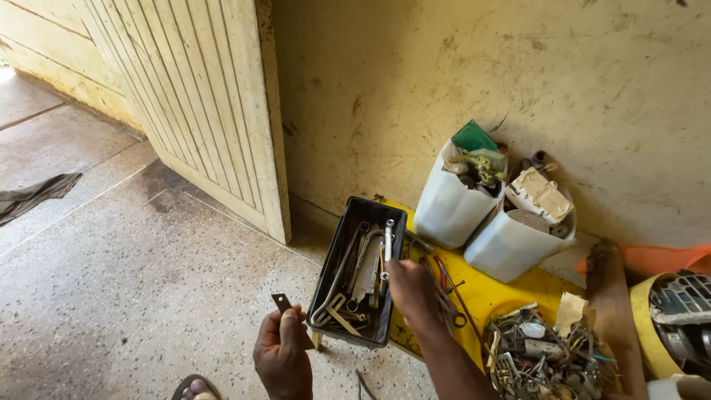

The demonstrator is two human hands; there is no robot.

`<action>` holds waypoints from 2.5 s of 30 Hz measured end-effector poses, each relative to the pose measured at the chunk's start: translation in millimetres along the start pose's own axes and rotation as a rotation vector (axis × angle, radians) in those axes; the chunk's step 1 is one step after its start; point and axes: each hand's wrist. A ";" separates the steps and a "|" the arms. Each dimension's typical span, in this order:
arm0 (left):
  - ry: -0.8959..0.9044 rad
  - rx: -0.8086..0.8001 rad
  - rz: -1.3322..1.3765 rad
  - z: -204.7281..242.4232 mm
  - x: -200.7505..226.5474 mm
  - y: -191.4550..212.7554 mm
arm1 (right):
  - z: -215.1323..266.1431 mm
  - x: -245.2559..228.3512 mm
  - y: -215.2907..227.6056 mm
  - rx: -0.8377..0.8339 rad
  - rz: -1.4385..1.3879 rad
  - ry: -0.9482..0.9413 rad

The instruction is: Sorting and cleaning hand tools and hardware components in a workshop environment

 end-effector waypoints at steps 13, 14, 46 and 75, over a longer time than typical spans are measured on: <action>-0.034 -0.013 0.012 -10.8 -9.7 9.0 | 37.8 67.4 10.0 0.275 0.294 0.408; -0.032 -0.017 0.015 -10.7 -9.3 8.6 | 31.3 77.8 15.3 0.280 0.297 0.407; -0.037 -0.052 0.029 -6.8 -15.2 -1.2 | -6.3 13.1 24.8 0.027 0.270 0.352; -0.113 -0.055 0.014 4.0 -9.2 -3.2 | 28.2 125.9 36.8 0.309 0.655 0.456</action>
Point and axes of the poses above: each hand's wrist, its own z-axis away from the middle knuckle, its own y-axis out of the back of the hand, x = y × z, and after that the axes turned 8 degrees about -x, right-handed
